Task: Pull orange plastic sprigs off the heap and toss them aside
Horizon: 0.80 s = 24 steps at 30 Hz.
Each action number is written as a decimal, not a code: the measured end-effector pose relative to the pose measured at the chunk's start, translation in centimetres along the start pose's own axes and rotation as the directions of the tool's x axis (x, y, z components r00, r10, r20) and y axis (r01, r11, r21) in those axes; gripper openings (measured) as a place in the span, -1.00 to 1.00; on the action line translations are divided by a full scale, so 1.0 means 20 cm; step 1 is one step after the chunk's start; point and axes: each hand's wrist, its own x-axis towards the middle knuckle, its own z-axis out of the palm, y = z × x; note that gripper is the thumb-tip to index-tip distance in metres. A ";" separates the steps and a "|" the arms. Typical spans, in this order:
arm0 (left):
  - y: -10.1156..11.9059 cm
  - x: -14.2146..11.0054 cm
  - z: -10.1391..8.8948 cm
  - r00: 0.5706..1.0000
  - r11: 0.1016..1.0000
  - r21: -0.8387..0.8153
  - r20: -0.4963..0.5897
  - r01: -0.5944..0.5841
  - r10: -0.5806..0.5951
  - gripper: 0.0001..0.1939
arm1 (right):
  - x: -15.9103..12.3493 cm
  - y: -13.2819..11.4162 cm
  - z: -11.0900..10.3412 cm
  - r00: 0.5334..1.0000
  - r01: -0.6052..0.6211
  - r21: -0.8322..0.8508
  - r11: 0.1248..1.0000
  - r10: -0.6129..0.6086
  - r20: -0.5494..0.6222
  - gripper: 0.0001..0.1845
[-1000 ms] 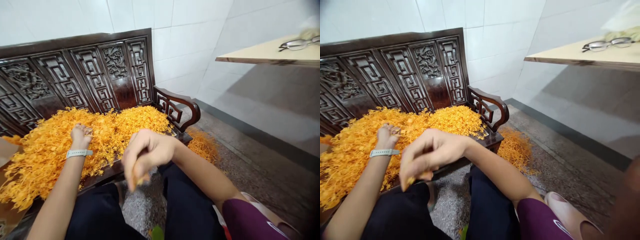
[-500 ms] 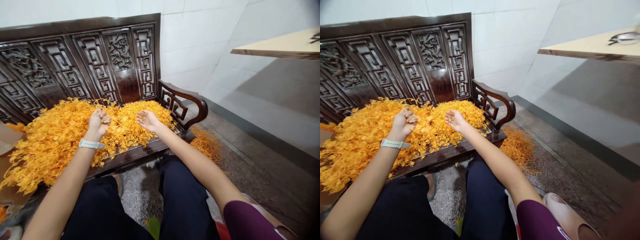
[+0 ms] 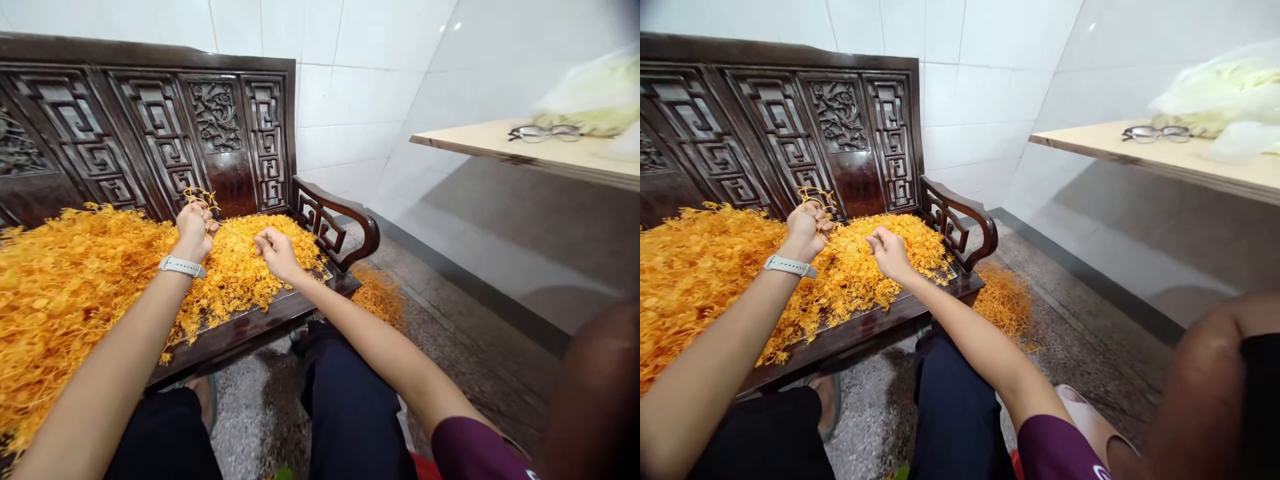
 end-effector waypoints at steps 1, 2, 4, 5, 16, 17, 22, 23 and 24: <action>-0.01 0.02 0.01 1.000 1.000 -0.018 -0.017 0.011 -0.012 -0.81 | -0.01 -0.03 0.00 0.993 0.119 -0.062 0.991 -0.120 -0.004 -0.79; -0.02 0.05 0.02 0.999 0.999 -0.047 -0.040 0.024 -0.026 -0.81 | -0.02 -0.08 0.00 0.971 0.240 -0.112 0.964 -0.239 0.017 -0.81; -0.04 0.10 0.04 0.992 0.991 -0.122 -0.103 0.053 -0.066 -0.79 | -0.07 -0.22 0.03 0.900 0.434 -0.153 0.888 -0.422 0.108 -0.75; -0.04 0.13 0.03 0.986 0.985 -0.158 -0.139 0.066 -0.088 -0.77 | -0.11 -0.31 0.06 0.865 0.495 -0.141 0.857 -0.471 0.171 -0.72; 0.14 0.25 -0.27 0.974 0.937 -0.273 0.115 0.219 -0.194 -0.71 | 0.13 -0.75 -0.17 0.305 -0.295 0.540 0.788 -0.458 0.835 -0.69; 0.16 0.25 -0.27 0.970 0.932 -0.285 0.157 0.223 -0.184 -0.71 | 0.20 -0.67 -0.17 0.591 -0.351 0.629 0.693 -0.358 0.723 -0.66; 0.25 0.25 -0.25 0.936 0.919 -0.314 0.324 0.240 -0.134 -0.75 | 0.29 -0.28 0.04 0.836 -0.453 0.803 0.389 0.499 0.230 -0.84; 0.25 0.24 -0.24 0.929 0.922 -0.295 0.342 0.251 -0.143 -0.76 | 0.26 -0.22 0.09 0.804 -0.496 0.769 0.403 0.547 0.232 -0.82; 0.25 0.23 -0.22 0.920 0.926 -0.269 0.357 0.266 -0.161 -0.77 | 0.22 -0.18 0.13 0.793 -0.525 0.729 0.440 0.565 0.229 -0.75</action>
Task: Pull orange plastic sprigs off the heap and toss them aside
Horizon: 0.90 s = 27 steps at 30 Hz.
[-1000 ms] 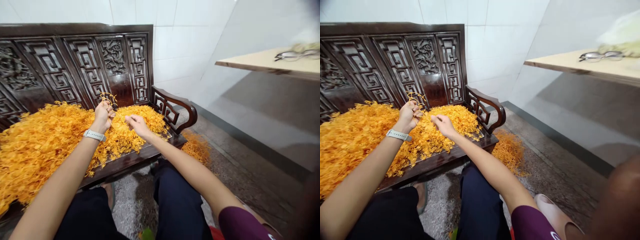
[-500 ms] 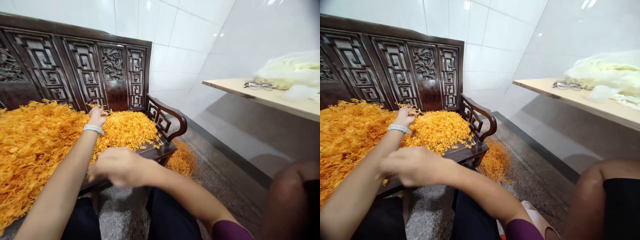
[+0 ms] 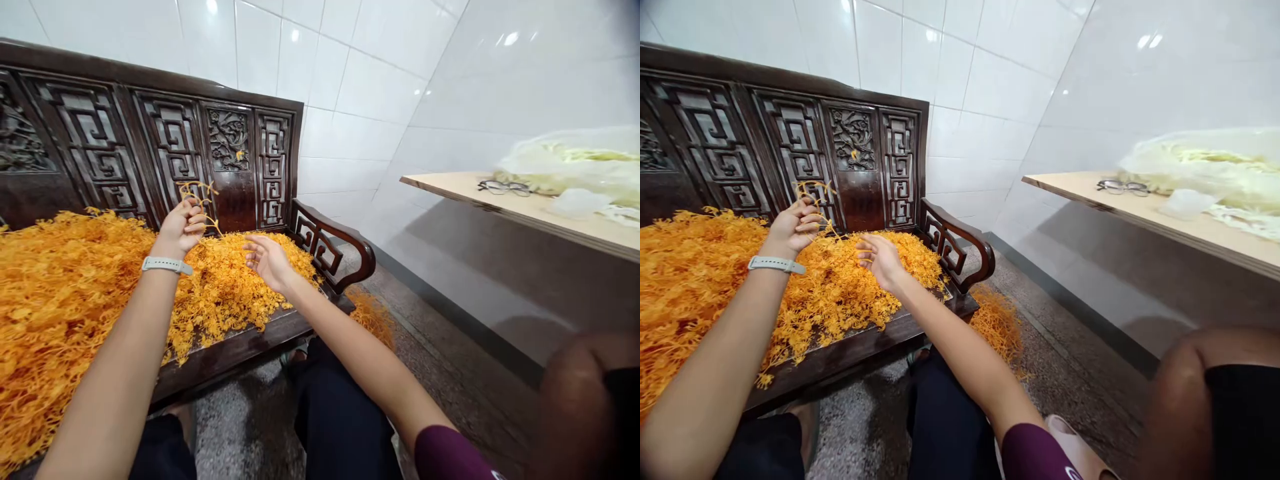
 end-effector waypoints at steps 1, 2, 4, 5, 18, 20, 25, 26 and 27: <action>-0.01 0.00 0.02 1.000 0.999 0.021 0.008 0.027 -0.028 -0.77 | 0.00 0.06 -0.01 1.000 0.007 -0.063 0.998 -0.008 -0.008 -0.67; -0.03 -0.01 0.04 0.998 0.998 0.040 0.015 0.055 -0.056 -0.77 | -0.01 0.10 -0.02 1.000 0.024 -0.119 0.993 -0.025 -0.011 -0.59; -0.08 -0.01 0.09 0.994 0.992 0.069 0.027 0.103 -0.105 -0.78 | -0.02 0.16 -0.02 0.999 0.051 -0.196 0.979 -0.050 0.010 -0.49; -0.11 -0.01 0.12 0.992 0.989 0.085 0.032 0.122 -0.125 -0.79 | -0.02 0.17 -0.01 0.998 0.058 -0.218 0.974 -0.049 0.044 -0.48; -0.27 0.00 0.30 0.967 0.644 0.727 0.119 -0.238 0.223 -0.78 | -0.05 0.14 -0.07 0.988 0.153 -0.150 0.977 -0.146 0.057 -0.70; -0.27 0.02 0.30 0.929 0.578 0.744 0.160 -0.335 0.334 -0.79 | -0.07 0.13 -0.07 0.991 0.103 -0.149 0.983 -0.089 0.097 -0.74; -0.23 0.06 0.29 0.826 0.385 0.789 0.257 -0.479 0.501 -0.78 | -0.16 0.09 -0.05 0.958 -0.075 -0.073 0.994 0.093 0.272 -0.86; -0.23 0.06 0.29 0.811 0.358 0.795 0.266 -0.491 0.521 -0.76 | -0.17 0.08 -0.04 0.950 -0.103 -0.041 0.994 0.111 0.293 -0.87; -0.23 0.06 0.30 0.801 0.381 0.778 0.248 -0.499 0.544 -0.75 | -0.19 0.07 -0.03 0.943 -0.127 -0.011 0.992 0.125 0.308 -0.86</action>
